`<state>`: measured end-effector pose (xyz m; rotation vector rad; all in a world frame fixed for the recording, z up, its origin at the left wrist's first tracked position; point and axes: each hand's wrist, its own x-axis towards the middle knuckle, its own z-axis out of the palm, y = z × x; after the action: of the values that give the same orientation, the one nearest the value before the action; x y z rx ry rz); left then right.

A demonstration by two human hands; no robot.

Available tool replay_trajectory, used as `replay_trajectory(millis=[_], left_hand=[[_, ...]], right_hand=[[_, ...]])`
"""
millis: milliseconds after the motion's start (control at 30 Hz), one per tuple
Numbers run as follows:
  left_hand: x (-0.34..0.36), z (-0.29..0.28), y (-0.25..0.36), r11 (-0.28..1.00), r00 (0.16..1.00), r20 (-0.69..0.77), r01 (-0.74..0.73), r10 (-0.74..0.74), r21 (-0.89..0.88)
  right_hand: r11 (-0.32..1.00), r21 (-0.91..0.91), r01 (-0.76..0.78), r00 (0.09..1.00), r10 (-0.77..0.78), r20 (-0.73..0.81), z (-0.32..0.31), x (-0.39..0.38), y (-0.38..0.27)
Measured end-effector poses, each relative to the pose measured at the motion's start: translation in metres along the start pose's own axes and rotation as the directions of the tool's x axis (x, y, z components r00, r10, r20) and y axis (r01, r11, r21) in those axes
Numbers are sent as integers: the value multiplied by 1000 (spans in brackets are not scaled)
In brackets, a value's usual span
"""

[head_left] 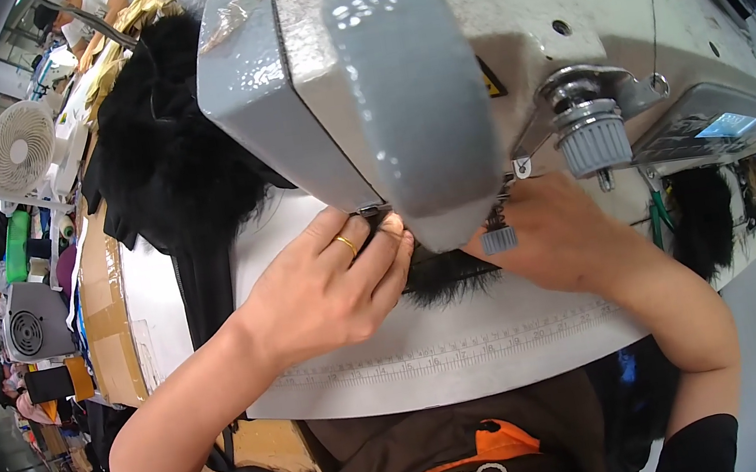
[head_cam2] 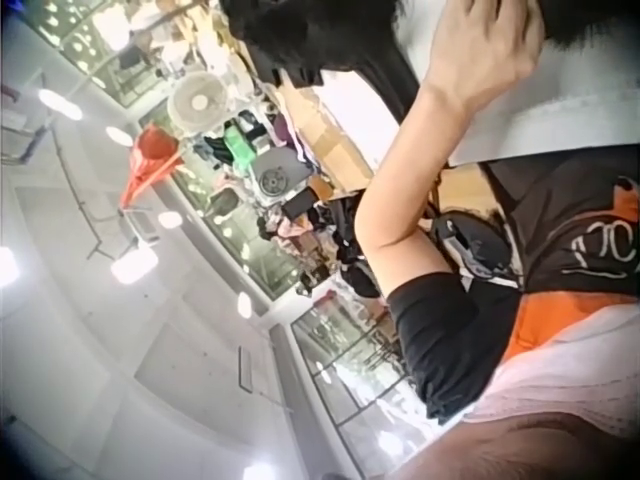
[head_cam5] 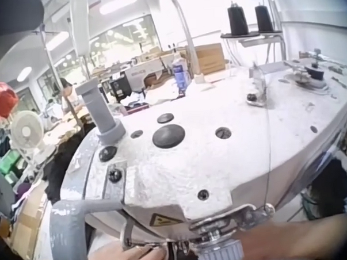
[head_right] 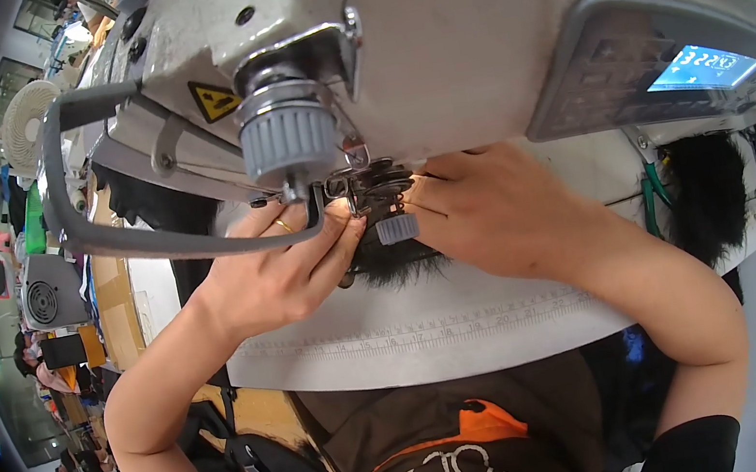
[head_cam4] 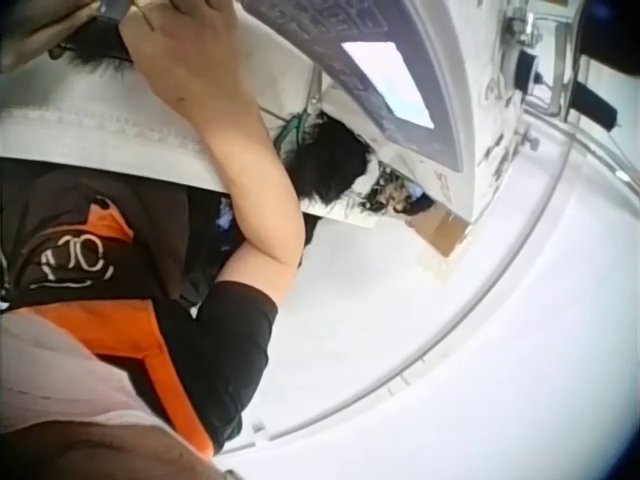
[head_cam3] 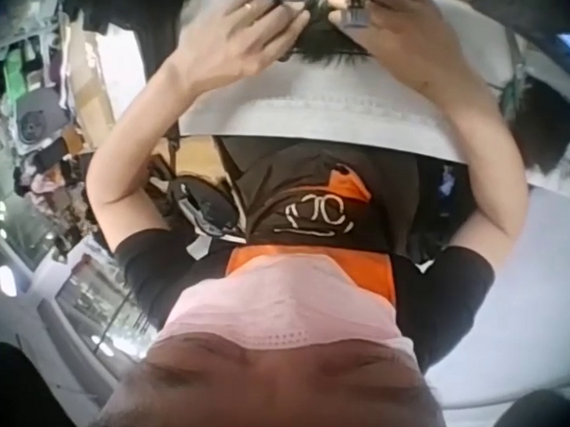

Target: Sewing fur trim onto a black garment using an industrial sewing machine.

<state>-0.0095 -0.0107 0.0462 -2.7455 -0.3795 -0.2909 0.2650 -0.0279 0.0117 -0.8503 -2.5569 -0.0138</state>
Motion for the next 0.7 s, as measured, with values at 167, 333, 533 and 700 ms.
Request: replay_trajectory(millis=[167, 333, 533, 700], left_hand=[[3, -1, -1, 993, 972, 206, 104, -114, 60], [5, 11, -3, 978, 941, 270, 182, -202, 99], [0, 5, -7, 996, 972, 217, 90, -91, 18], [-1, 11, -11, 997, 992, 111, 71, -67, -29]], right_hand=[[997, -11, -81, 994, 80, -75, -5, 0, -4], [983, -149, -107, 973, 135, 190, -21, 4, -6], [997, -29, -75, 997, 74, -31, -11, 2, -1], [999, -13, -32, 991, 30, -127, -9, 3, 1]])
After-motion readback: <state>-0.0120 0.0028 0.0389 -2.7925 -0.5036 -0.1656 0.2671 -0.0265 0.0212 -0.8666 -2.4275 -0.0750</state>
